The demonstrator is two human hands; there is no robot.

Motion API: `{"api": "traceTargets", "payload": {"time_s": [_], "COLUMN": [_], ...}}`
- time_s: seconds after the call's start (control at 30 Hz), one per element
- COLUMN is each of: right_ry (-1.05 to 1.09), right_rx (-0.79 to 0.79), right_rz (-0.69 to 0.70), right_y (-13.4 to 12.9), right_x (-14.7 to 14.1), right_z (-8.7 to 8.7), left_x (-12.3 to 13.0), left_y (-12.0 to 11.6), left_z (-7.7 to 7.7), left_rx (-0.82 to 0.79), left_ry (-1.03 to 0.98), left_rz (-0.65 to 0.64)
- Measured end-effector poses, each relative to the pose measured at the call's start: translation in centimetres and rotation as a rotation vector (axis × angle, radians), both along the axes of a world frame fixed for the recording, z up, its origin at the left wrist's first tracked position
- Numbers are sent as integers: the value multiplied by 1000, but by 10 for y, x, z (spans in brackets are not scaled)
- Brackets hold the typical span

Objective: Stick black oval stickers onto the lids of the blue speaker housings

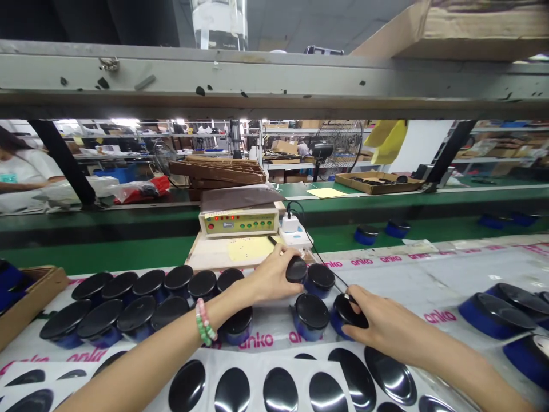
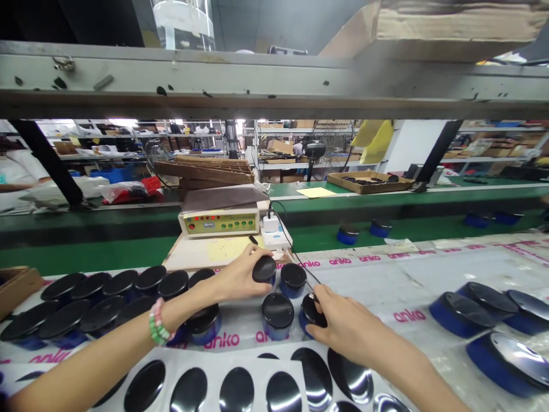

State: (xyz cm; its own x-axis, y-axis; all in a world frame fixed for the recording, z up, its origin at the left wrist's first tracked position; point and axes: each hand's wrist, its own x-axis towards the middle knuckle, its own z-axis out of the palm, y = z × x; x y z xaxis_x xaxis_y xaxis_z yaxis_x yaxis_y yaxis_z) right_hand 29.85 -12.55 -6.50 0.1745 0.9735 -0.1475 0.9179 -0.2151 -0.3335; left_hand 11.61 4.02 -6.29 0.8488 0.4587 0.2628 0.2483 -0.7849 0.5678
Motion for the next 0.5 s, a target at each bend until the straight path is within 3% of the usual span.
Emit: {"api": "traceTargets", "payload": {"time_s": [0.13, 0.37, 0.5], "right_ry": [52, 67, 66], "right_rx": [23, 39, 61], "right_rz": [33, 63, 63], "right_y": [5, 4, -2], "right_x": [-1, -7, -5], "right_z": [1, -5, -6], "left_x": [-8, 11, 11], "left_y": [-6, 13, 11], "left_z": [11, -27, -23], "left_rx": [-23, -66, -49], "left_ry": [-71, 46, 92], "left_rz": [-4, -47, -64]}}
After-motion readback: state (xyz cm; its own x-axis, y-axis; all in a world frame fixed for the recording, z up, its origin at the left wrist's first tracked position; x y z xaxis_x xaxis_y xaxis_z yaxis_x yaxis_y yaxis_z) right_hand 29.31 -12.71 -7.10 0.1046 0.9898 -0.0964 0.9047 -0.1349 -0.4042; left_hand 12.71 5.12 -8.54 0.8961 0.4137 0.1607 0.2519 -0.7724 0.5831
